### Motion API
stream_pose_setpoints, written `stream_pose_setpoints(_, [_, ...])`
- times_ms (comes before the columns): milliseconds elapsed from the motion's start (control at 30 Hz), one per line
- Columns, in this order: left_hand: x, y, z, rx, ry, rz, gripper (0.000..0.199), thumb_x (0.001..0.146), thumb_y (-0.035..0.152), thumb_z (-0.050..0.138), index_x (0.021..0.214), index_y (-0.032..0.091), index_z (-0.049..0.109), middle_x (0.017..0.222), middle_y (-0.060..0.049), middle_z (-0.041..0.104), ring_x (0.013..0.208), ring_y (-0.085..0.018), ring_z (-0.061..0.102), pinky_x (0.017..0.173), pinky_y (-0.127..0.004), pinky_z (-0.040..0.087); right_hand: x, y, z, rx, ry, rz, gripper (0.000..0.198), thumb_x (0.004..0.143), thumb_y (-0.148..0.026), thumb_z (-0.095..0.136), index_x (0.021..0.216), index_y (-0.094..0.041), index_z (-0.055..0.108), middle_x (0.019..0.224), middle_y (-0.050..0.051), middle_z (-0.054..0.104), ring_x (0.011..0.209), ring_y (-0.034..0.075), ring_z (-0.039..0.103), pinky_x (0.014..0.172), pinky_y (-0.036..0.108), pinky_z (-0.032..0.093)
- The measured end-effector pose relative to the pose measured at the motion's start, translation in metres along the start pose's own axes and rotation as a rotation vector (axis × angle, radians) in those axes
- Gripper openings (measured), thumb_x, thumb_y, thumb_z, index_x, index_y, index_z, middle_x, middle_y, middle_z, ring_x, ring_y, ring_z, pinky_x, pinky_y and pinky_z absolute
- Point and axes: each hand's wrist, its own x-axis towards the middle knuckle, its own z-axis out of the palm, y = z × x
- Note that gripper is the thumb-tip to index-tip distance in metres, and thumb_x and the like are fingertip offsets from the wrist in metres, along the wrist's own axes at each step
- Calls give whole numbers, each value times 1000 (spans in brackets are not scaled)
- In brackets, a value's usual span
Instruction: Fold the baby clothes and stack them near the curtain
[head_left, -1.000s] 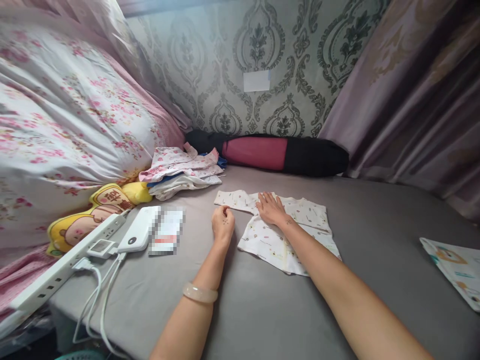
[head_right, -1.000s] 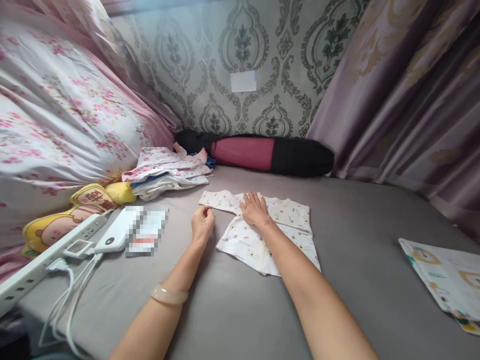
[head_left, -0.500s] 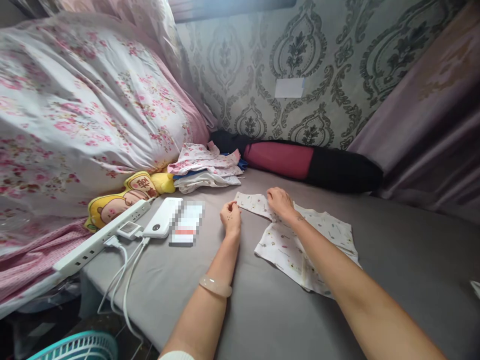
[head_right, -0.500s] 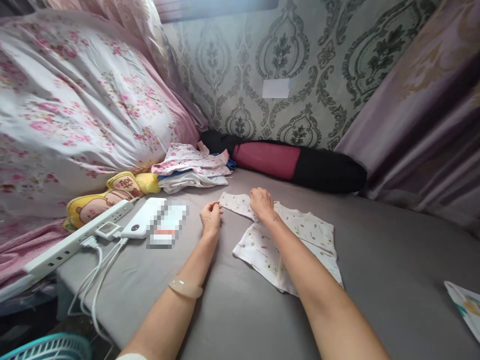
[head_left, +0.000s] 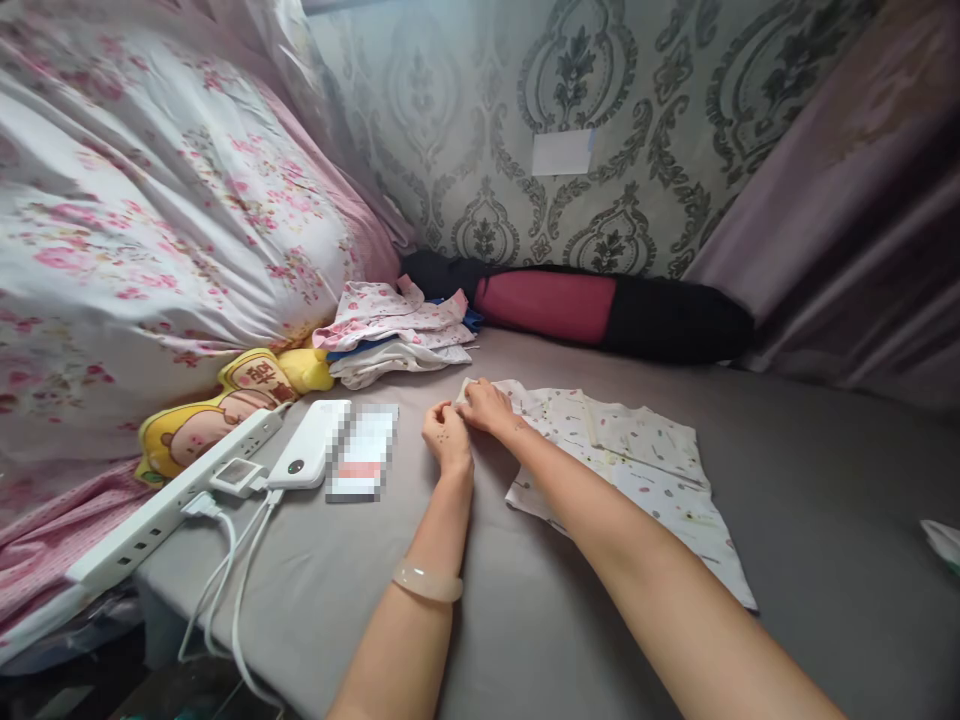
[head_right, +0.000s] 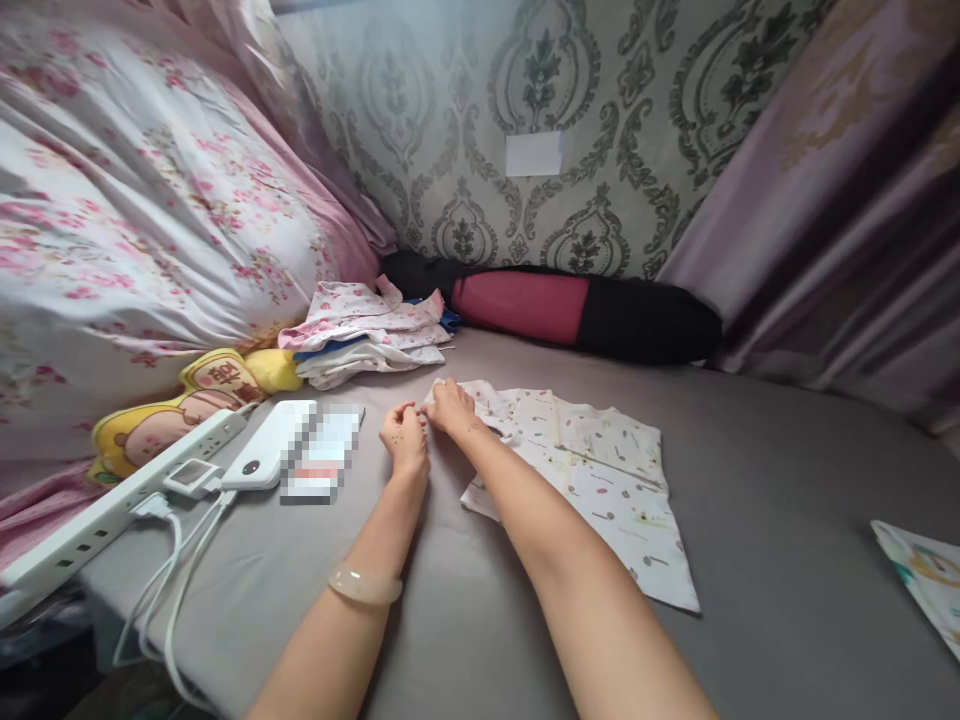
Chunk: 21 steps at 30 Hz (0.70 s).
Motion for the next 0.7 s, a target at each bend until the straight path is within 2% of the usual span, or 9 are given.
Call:
stream_pose_setpoints(133, [-3,4,0,-21,24,-73,20,72,22,47,86,15,59,73,0,58,58,-11,54,63,-27,46,-1,-1,4,-34,26,0,30,92,-35,48,114,-18,60,121,13,57,108,24,57,88,33,44])
stream_pose_setpoints(333, [-6,9,-1,-23,-8,-87,22,71,22,46,87,15,58,74,1,57,55,-8,50,59,-24,44,-6,-3,2,6,20,-30,30,93,-14,38,109,-16,63,119,13,59,104,21,59,85,31,45])
stream_pose_setpoints(467, [-9,11,0,11,-27,-89,24,70,22,45,89,15,58,75,1,57,55,-8,50,55,-22,42,-6,5,-4,62,45,32,30,95,-22,38,110,-20,63,116,10,64,102,21,61,84,30,46])
stream_pose_setpoints(567, [-12,14,1,6,-48,-98,24,69,22,46,88,15,59,74,1,57,55,-8,51,54,-21,41,-5,19,-9,250,146,117,31,96,-30,37,110,-23,64,113,7,67,103,19,61,85,28,46])
stream_pose_setpoints(700, [-17,16,2,34,-131,-85,24,69,22,47,87,14,60,73,0,58,56,-9,53,52,-20,39,-5,42,-18,754,385,218,23,90,-29,48,100,-21,67,101,4,71,96,15,63,86,24,46])
